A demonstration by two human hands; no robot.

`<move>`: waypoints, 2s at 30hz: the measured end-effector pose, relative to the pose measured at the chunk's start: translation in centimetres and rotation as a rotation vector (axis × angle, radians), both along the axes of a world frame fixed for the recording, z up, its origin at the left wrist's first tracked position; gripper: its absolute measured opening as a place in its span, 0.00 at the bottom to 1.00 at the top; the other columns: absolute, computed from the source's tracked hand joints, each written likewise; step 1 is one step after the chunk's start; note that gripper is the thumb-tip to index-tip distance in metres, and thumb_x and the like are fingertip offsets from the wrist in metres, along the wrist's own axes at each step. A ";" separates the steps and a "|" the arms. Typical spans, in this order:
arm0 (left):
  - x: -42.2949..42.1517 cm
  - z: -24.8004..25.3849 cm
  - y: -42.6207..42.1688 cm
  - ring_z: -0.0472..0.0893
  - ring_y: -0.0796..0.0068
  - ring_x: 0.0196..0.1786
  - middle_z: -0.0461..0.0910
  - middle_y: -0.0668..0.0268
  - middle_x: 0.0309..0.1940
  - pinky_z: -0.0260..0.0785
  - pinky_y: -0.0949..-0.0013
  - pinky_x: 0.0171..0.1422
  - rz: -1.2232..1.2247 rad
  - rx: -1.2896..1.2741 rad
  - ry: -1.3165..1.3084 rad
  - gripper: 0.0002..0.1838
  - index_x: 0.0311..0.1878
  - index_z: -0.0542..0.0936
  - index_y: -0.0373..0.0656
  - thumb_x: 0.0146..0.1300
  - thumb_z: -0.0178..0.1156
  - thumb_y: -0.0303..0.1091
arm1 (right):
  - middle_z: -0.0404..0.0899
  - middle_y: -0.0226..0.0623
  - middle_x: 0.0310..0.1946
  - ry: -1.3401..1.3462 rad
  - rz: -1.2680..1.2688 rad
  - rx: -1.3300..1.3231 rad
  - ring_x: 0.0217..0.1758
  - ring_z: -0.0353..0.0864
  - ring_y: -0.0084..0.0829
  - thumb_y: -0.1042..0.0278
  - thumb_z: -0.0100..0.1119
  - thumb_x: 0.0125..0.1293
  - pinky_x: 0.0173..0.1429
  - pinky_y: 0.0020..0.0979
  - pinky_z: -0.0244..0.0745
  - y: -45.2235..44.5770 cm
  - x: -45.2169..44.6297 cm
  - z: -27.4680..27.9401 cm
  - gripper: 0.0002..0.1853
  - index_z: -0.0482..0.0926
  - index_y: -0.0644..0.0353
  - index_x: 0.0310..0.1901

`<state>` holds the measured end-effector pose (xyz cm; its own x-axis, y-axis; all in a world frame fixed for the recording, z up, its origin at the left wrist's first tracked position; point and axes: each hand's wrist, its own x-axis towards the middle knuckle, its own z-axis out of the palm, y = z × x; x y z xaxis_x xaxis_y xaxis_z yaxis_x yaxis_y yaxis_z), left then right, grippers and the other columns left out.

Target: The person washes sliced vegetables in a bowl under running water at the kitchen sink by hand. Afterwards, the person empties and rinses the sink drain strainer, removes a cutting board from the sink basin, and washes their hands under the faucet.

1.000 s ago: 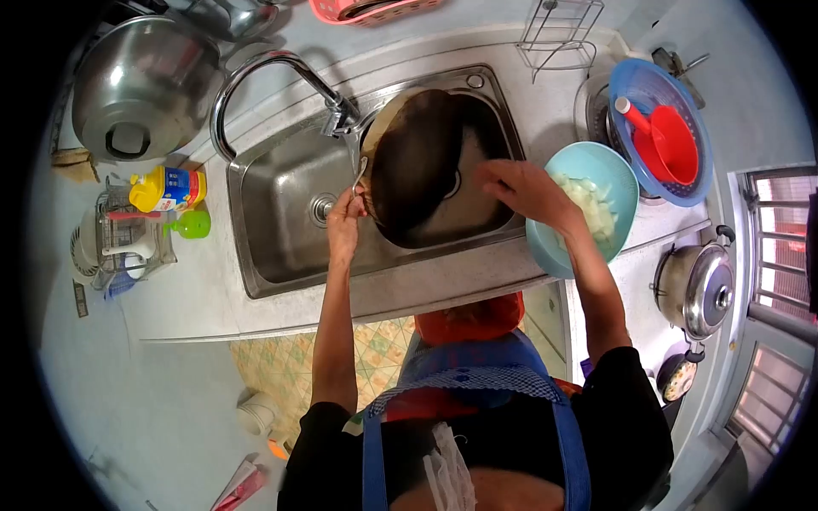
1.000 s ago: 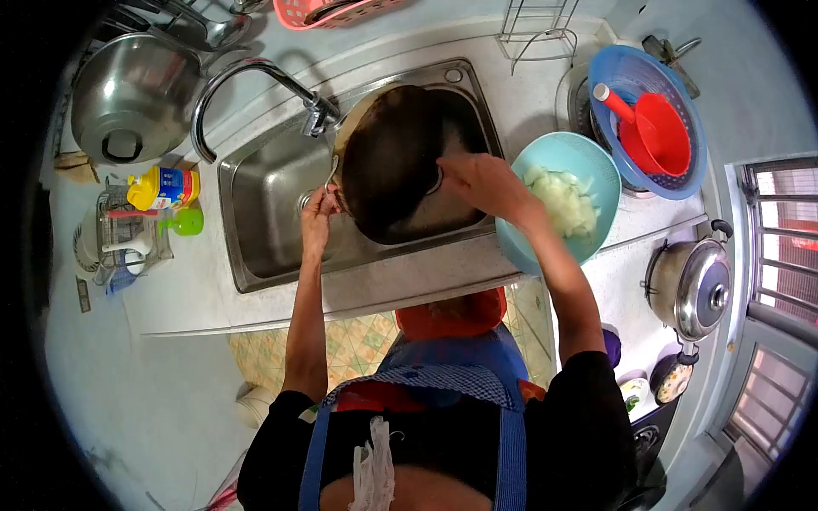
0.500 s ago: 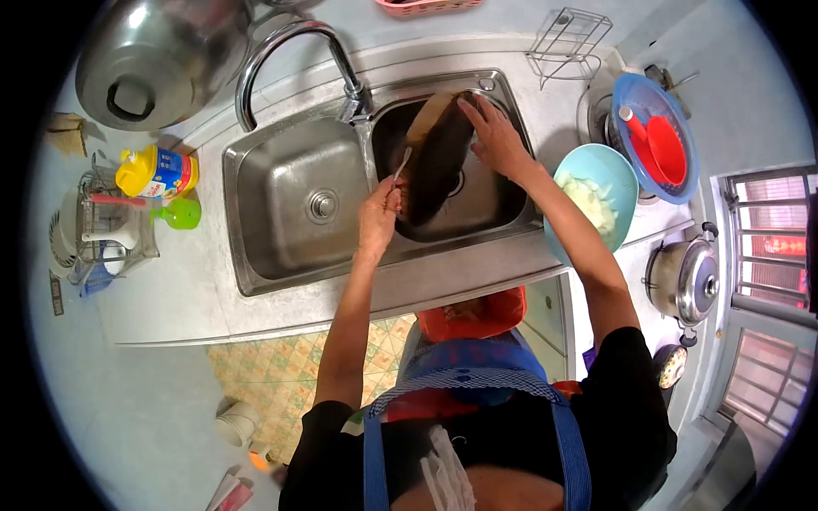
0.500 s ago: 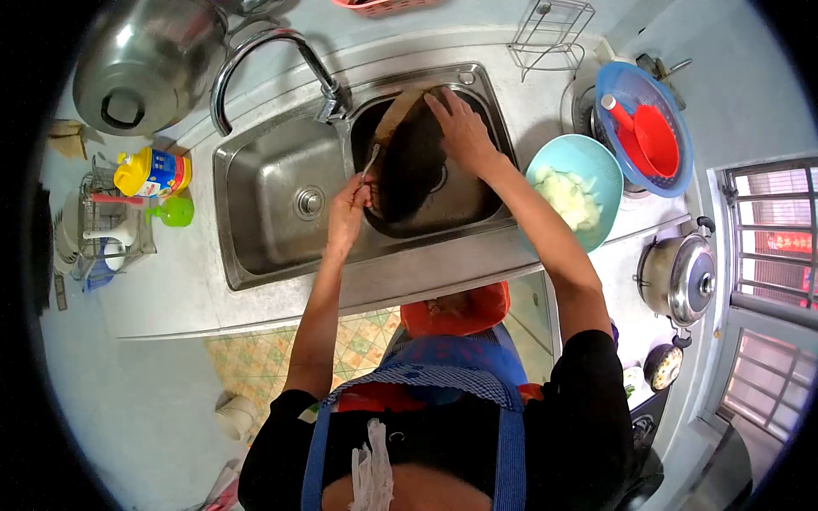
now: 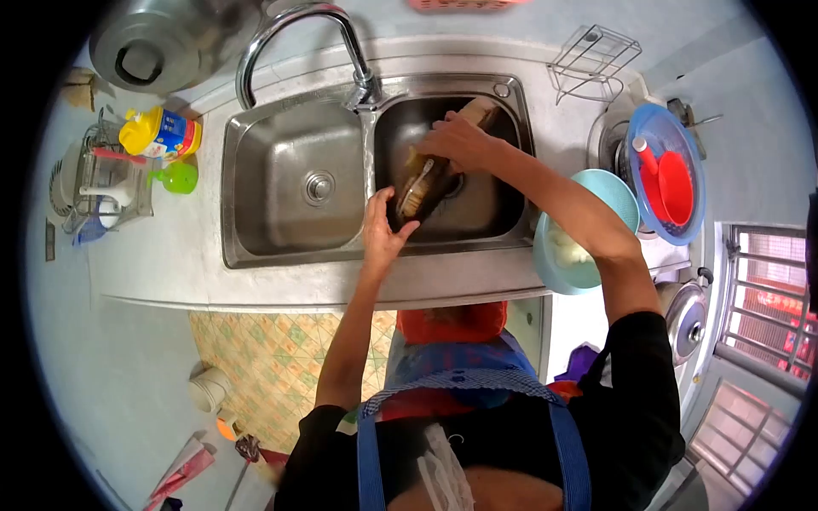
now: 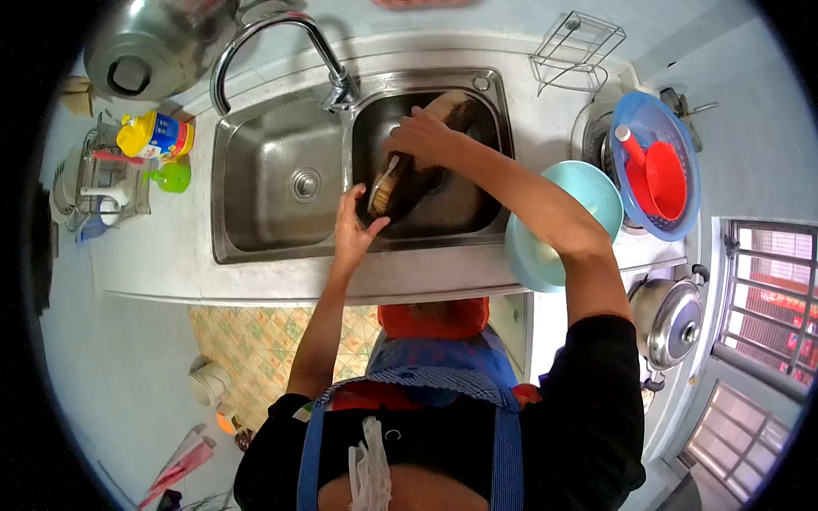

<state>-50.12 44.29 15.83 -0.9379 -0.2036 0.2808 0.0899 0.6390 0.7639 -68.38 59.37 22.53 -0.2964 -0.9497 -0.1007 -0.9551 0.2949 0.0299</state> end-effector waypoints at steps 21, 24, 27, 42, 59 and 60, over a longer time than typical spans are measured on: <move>-1.6 5.5 -1.8 0.54 0.72 0.66 0.55 0.68 0.65 0.50 0.65 0.66 -0.239 0.486 -0.758 0.58 0.68 0.50 0.48 0.31 0.75 0.30 | 0.77 0.33 0.26 -0.715 -0.480 -0.800 0.30 0.72 0.20 0.60 0.70 0.43 0.37 0.26 0.69 10.2 0.5 17.7 0.22 0.75 0.64 0.37; -3.0 -2.1 4.7 0.64 0.68 0.60 0.64 0.64 0.56 0.58 0.63 0.63 -0.334 0.993 -0.466 0.30 0.54 0.65 0.41 0.46 0.65 0.22 | 0.76 0.32 0.25 -0.699 -0.552 -0.775 0.29 0.72 0.20 0.60 0.70 0.44 0.35 0.26 0.69 12.8 0.3 18.5 0.22 0.75 0.64 0.37; -6.2 -2.5 7.2 0.76 0.71 0.45 0.75 0.61 0.36 0.70 0.61 0.57 -0.094 1.366 -0.326 0.06 0.35 0.70 0.39 0.57 0.58 0.27 | 0.77 0.34 0.27 -0.622 -0.550 -0.851 0.30 0.73 0.21 0.60 0.70 0.44 0.38 0.25 0.69 14.7 0.6 19.4 0.23 0.75 0.64 0.39; -23.3 21.1 14.8 0.75 0.72 0.42 0.76 0.62 0.41 0.67 0.72 0.47 -0.200 0.400 0.356 0.28 0.49 0.72 0.34 0.45 0.69 0.36 | 0.76 0.34 0.44 -0.436 -0.745 -1.037 0.50 0.71 0.25 0.67 0.66 0.48 0.57 0.28 0.62 38.2 -11.7 20.9 0.25 0.73 0.64 0.49; -34.7 17.5 22.5 0.75 0.60 0.39 0.77 0.56 0.34 0.66 0.63 0.43 -0.125 -0.168 0.103 0.29 0.42 0.75 0.35 0.44 0.66 0.51 | 0.70 0.25 0.19 -0.842 -1.221 -1.307 0.19 0.65 0.18 0.77 0.61 0.46 0.21 0.21 0.59 43.8 -23.2 3.3 0.07 0.74 0.62 0.28; -34.8 17.5 22.3 0.75 0.59 0.40 0.76 0.56 0.35 0.66 0.62 0.43 -0.144 -0.248 0.103 0.30 0.43 0.75 0.35 0.44 0.66 0.51 | 0.70 0.25 0.19 -0.848 -1.220 -1.305 0.19 0.65 0.18 0.77 0.61 0.46 0.21 0.21 0.59 44.0 -23.5 3.1 0.07 0.74 0.62 0.28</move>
<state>-84.96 66.62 33.37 -0.9163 0.0162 0.4002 0.2620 0.7800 0.5682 -91.84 103.41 25.61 -0.9936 0.0849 -0.0741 0.0864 0.1523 -0.9845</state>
